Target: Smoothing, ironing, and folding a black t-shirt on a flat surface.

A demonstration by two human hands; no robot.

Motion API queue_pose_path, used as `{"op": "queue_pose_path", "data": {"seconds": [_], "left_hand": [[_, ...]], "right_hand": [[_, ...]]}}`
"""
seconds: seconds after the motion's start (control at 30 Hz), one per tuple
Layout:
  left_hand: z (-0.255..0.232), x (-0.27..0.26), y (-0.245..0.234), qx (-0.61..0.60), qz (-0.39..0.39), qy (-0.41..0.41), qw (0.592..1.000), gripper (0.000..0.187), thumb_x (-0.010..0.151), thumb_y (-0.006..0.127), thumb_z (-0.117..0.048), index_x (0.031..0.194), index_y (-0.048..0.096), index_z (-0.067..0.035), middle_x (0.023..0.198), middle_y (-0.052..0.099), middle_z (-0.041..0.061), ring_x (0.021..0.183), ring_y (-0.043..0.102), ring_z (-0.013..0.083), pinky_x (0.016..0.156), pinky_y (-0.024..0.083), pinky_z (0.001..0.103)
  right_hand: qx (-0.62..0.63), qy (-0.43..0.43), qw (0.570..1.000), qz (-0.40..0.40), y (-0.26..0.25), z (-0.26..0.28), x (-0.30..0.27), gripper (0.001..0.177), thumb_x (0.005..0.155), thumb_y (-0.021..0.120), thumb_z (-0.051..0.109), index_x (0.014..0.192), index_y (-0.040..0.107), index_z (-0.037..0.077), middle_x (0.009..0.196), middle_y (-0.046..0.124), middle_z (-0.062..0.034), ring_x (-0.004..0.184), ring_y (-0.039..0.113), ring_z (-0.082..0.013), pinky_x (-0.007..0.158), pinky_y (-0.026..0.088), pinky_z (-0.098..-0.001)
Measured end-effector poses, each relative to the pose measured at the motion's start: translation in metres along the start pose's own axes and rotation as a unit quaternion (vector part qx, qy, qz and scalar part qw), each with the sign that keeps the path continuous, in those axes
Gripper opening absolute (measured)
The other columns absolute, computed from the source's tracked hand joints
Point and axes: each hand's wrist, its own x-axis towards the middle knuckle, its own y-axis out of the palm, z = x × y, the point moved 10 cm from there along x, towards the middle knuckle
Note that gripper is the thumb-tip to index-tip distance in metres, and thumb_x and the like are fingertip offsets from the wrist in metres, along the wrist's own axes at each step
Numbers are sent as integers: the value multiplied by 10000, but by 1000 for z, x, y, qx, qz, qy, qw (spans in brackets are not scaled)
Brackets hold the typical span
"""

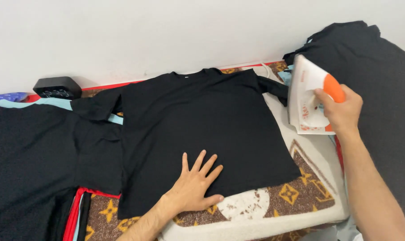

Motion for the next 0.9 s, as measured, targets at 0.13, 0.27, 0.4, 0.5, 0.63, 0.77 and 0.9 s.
{"op": "queue_pose_path", "data": {"seconds": [0.13, 0.27, 0.4, 0.5, 0.63, 0.77, 0.9], "left_hand": [[-23, -3, 4, 7, 22, 51, 998, 723, 950, 579, -531, 1503, 477, -76, 1626, 327, 186, 1509, 186, 464, 1001, 177, 879], [-37, -6, 3, 46, -69, 78, 993, 424, 1001, 602, -338, 1301, 639, -41, 1429, 550, 188, 1377, 435, 386, 993, 338, 785], [-45, -8, 7, 121, -143, 106, 977, 223, 833, 631, 29, 1036, 681, -48, 1157, 635, 150, 1110, 574, 327, 937, 463, 615], [-45, -6, 8, 158, -152, 90, 972, 204, 841, 596, 3, 1018, 660, -75, 1066, 616, 110, 946, 561, 299, 830, 478, 519], [-38, -6, 5, 143, -184, 55, 971, 298, 738, 582, 70, 1001, 578, -69, 895, 552, 82, 760, 495, 270, 675, 404, 421], [-15, -8, 7, 72, -252, -13, 965, 310, 781, 487, 104, 1051, 567, -26, 789, 501, 91, 675, 489, 286, 581, 425, 428], [-4, 0, 10, 98, -239, -43, 965, 258, 835, 523, -4, 1083, 564, -61, 793, 497, 61, 631, 545, 270, 458, 479, 421]], "right_hand": [[168, -68, 980, -80, -15, -46, -13, 416, 1118, 785, 214, 844, 496, 96, 631, 528, -47, 535, 484, -106, 550, 372, -276], [244, -138, 947, -158, -24, -72, -20, 553, 1107, 733, 510, 879, 523, 53, 596, 507, -69, 513, 501, -147, 560, 402, -295], [287, -128, 936, -158, -25, -79, -29, 673, 1123, 628, 595, 725, 531, 61, 580, 501, -82, 536, 525, -172, 616, 448, -299], [300, -88, 940, -134, -26, -101, -34, 600, 1079, 609, 639, 1050, 593, 39, 721, 590, -72, 669, 585, -145, 733, 521, -314], [264, -81, 954, -113, -34, -117, -37, 560, 1124, 582, 617, 1117, 584, 57, 835, 642, -81, 770, 642, -164, 786, 536, -300], [212, -66, 971, -88, -39, -120, -46, 512, 1180, 593, 581, 1141, 579, 70, 965, 685, -85, 884, 646, -140, 872, 511, -293], [127, -54, 986, -98, -50, -134, -47, 287, 1249, 647, 354, 1162, 608, 84, 1119, 662, -31, 987, 559, -88, 879, 440, -280]]}}
